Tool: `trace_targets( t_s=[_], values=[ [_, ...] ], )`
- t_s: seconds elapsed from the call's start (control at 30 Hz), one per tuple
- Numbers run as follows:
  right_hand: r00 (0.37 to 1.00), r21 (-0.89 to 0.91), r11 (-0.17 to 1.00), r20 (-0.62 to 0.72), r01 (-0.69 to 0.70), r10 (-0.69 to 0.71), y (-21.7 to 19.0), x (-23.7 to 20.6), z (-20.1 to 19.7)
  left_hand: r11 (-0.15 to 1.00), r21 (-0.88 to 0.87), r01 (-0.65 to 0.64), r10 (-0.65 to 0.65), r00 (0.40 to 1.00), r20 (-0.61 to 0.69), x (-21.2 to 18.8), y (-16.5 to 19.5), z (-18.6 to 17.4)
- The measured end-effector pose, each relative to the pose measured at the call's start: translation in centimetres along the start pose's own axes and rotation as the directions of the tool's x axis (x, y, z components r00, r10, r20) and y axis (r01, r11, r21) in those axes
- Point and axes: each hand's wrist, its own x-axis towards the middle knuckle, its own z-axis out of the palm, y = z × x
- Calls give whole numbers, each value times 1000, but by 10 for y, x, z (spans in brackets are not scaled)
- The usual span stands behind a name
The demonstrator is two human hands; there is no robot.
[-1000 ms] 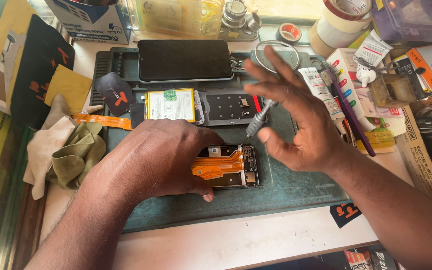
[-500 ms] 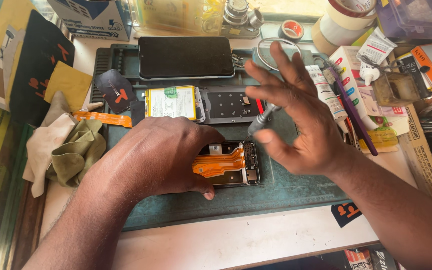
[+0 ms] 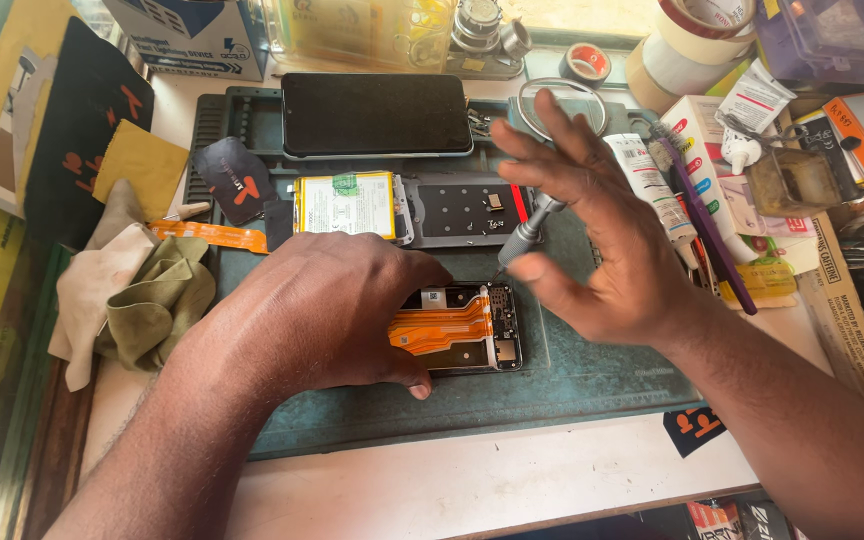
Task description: The person repairs a disassembled smartphone at a workbench. They use a screwdriver to unscrew and tighten screws on the phone chassis, reposition the frame, then use tweezers to work on the board area and handle a small flex-cable component by hand before setting it on the phone.
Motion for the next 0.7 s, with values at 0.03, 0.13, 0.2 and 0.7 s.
trace_targets(
  t_s=[0.03,0.13,0.2,0.7],
  values=[
    [1000,21,1000,6,7,-7,0,0,0,1000,-5,6,-6,1000,10,0,0,0],
    [1000,34,999,19,22,-22,0,0,-1,1000,-15,26,-25,999,27,1,1,0],
    [1000,-30,999,16,21,-20,0,0,-2,999,-15,34,-34,999,18,1,1,0],
    [999,-18,1000,39,16,-15,-4,2,-5,1000,-9,3,-3,1000,13,0,-1,-1]
  ],
)
